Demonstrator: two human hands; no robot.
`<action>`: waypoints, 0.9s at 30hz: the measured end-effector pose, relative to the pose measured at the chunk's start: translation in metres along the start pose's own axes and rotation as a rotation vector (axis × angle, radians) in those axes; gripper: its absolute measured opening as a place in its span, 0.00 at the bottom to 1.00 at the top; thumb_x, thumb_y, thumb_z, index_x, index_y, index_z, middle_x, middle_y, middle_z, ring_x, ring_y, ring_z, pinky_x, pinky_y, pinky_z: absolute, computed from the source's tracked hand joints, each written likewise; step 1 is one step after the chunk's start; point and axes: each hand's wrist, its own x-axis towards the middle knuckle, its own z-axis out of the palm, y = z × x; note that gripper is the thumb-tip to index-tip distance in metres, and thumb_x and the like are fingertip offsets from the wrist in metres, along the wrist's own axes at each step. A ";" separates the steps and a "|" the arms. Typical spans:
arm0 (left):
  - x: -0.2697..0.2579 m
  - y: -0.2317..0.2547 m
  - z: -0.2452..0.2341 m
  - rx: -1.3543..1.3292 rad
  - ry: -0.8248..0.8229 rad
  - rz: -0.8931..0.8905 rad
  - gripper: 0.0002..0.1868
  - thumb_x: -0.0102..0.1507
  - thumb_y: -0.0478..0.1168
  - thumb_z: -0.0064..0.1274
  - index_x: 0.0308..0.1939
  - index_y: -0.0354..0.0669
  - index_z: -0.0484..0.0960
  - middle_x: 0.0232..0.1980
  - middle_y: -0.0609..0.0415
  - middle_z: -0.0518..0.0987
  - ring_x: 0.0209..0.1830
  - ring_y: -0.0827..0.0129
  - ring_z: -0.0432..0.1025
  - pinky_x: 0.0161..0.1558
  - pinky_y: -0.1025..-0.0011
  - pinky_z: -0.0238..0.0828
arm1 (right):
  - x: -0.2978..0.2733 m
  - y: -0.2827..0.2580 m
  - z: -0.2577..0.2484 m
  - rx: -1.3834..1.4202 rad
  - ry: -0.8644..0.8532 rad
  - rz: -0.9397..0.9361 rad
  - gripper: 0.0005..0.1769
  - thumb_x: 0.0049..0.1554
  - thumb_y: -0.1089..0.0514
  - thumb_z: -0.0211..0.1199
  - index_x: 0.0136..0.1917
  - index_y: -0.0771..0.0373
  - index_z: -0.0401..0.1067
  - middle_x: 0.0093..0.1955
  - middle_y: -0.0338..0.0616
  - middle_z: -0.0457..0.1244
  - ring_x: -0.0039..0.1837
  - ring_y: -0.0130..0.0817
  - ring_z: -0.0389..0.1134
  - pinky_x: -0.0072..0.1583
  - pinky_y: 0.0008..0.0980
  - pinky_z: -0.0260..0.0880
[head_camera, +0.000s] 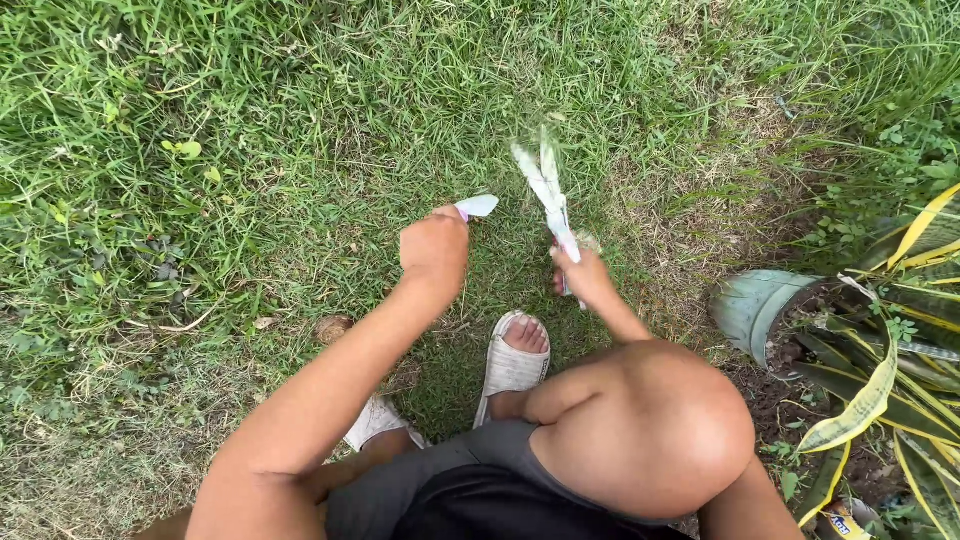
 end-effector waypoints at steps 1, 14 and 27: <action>-0.003 -0.005 -0.007 -0.025 -0.033 0.005 0.15 0.66 0.37 0.50 0.53 0.30 0.76 0.37 0.48 0.85 0.32 0.62 0.82 0.28 0.67 0.79 | -0.004 0.022 0.004 0.146 0.009 0.011 0.17 0.60 0.49 0.61 0.51 0.66 0.71 0.31 0.42 0.65 0.31 0.32 0.68 0.35 0.35 0.72; 0.016 -0.026 0.010 0.084 0.170 -0.058 0.13 0.64 0.37 0.50 0.49 0.31 0.77 0.30 0.54 0.83 0.26 0.67 0.81 0.23 0.70 0.77 | 0.014 0.020 0.018 0.050 -0.028 -0.020 0.21 0.58 0.60 0.58 0.63 0.72 0.70 0.37 0.47 0.69 0.37 0.34 0.72 0.40 0.33 0.73; -0.006 -0.037 -0.001 0.083 -0.078 -0.059 0.18 0.67 0.38 0.51 0.56 0.26 0.76 0.38 0.48 0.86 0.33 0.64 0.83 0.29 0.70 0.80 | 0.030 -0.067 0.032 -0.166 -0.021 -0.072 0.30 0.62 0.36 0.60 0.43 0.68 0.73 0.29 0.41 0.65 0.30 0.32 0.69 0.36 0.33 0.69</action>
